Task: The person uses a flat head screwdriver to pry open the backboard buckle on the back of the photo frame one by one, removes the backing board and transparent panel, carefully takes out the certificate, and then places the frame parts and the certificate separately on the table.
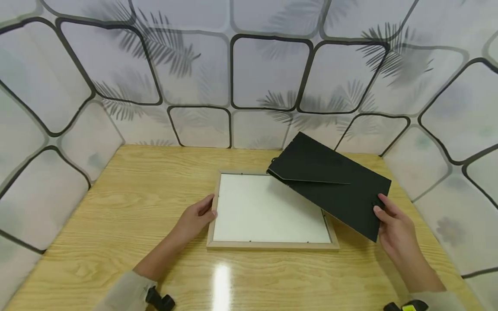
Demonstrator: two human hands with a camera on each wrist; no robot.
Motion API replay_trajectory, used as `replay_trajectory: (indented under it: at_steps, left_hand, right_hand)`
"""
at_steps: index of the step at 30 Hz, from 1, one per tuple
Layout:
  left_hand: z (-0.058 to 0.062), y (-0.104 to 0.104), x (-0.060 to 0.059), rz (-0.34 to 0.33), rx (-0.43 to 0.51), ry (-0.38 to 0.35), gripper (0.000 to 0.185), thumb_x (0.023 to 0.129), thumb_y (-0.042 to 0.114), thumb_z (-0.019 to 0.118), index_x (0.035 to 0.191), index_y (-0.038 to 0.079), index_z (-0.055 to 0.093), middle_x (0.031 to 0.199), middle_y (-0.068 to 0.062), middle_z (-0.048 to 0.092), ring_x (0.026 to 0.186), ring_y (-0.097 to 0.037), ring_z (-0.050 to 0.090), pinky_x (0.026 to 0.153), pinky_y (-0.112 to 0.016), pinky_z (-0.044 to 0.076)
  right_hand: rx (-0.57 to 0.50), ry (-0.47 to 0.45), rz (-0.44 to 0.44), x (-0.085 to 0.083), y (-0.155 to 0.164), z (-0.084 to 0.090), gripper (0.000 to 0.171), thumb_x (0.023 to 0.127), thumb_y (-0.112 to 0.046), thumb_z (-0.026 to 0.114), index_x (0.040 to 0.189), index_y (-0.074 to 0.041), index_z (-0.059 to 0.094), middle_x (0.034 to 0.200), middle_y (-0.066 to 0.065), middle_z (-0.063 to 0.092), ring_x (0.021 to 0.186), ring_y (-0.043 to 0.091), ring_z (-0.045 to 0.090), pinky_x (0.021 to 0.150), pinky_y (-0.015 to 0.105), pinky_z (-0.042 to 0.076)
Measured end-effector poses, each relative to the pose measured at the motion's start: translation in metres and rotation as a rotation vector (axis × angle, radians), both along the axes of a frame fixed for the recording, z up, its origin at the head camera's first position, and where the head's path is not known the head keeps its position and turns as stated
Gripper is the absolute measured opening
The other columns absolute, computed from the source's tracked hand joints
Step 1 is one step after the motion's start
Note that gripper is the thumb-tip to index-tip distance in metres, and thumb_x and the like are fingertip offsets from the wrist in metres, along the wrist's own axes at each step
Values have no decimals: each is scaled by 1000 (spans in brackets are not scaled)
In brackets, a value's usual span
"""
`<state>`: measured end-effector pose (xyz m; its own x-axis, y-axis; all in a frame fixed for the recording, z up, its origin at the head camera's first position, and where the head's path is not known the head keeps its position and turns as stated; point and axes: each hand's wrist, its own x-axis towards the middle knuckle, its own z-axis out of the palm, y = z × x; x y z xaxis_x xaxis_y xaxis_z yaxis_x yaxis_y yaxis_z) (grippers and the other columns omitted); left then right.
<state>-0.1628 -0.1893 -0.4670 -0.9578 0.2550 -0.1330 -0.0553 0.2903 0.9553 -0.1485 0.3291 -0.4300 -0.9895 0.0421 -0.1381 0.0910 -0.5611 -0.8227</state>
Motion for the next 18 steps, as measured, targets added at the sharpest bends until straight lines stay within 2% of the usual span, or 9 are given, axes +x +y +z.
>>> replay_trajectory:
  at_steps: [1, 2, 3, 5, 7, 8, 11, 15, 18]
  left_hand:
    - [0, 0, 0, -4, -4, 3, 65, 106, 24, 54, 160, 7, 24, 165, -14, 25, 152, -29, 26, 118, -42, 34]
    - [1, 0, 0, -8, -7, 5, 65, 106, 24, 54, 160, 7, 23, 165, -14, 25, 152, -30, 26, 118, -42, 34]
    - [1, 1, 0, -10, -9, 6, 65, 106, 23, 54, 160, 6, 23, 165, -15, 25, 152, -30, 25, 118, -42, 34]
    - [2, 1, 1, -8, -19, 8, 64, 106, 22, 53, 160, 6, 23, 165, -15, 25, 152, -30, 26, 118, -42, 34]
    - [3, 1, 1, -12, -36, 15, 63, 107, 21, 53, 160, 4, 23, 165, -16, 25, 151, -30, 26, 118, -42, 34]
    - [4, 1, 2, -11, -46, 19, 63, 106, 20, 53, 160, 4, 23, 165, -16, 25, 151, -31, 27, 118, -43, 34]
    - [4, 1, 2, -8, -73, 31, 63, 106, 20, 53, 159, 3, 24, 163, -18, 27, 150, -32, 29, 117, -43, 36]
    - [2, 1, 1, -13, -87, 38, 63, 106, 20, 53, 159, 3, 23, 163, -18, 28, 149, -31, 30, 116, -42, 37]
    - [1, 2, 2, -19, -86, 40, 63, 107, 20, 52, 160, 3, 22, 163, -18, 27, 150, -31, 29, 116, -42, 36]
  right_hand:
    - [-24, -10, -28, 2, 0, 0, 66, 102, 6, 48, 157, -24, 26, 166, -17, -13, 149, -2, 18, 90, 9, 50]
    - [-39, -22, -59, 4, 0, 1, 67, 102, 7, 48, 157, -25, 27, 166, -18, -11, 149, -6, 11, 86, 7, 49]
    - [-55, -34, -90, 6, 0, 1, 67, 102, 7, 48, 157, -25, 28, 166, -19, -9, 148, -9, 10, 79, 6, 47]
    - [-79, -53, -156, 9, 0, 2, 69, 101, 8, 49, 158, -25, 27, 167, -19, -6, 139, -7, 31, 63, 11, 40]
    - [-84, -77, -229, 12, -2, 3, 71, 100, 7, 51, 159, -24, 25, 167, -19, 1, 118, 0, 48, 53, 20, 29]
    - [-85, -95, -270, 13, -3, 4, 72, 99, 7, 53, 159, -23, 25, 168, -17, 5, 107, 5, 52, 51, 23, 24]
    - [-66, -145, -394, 14, -7, 5, 75, 98, 6, 57, 159, -24, 26, 163, -11, 24, 86, 8, 51, 50, 25, 22]
    - [-30, -215, -526, 15, -10, 5, 72, 96, 3, 61, 157, -25, 36, 146, -14, 37, 76, 10, 45, 49, 24, 24]
    - [-11, -224, -575, 14, -12, 3, 70, 97, 2, 61, 157, -25, 36, 152, -12, 35, 76, 9, 47, 48, 23, 26]
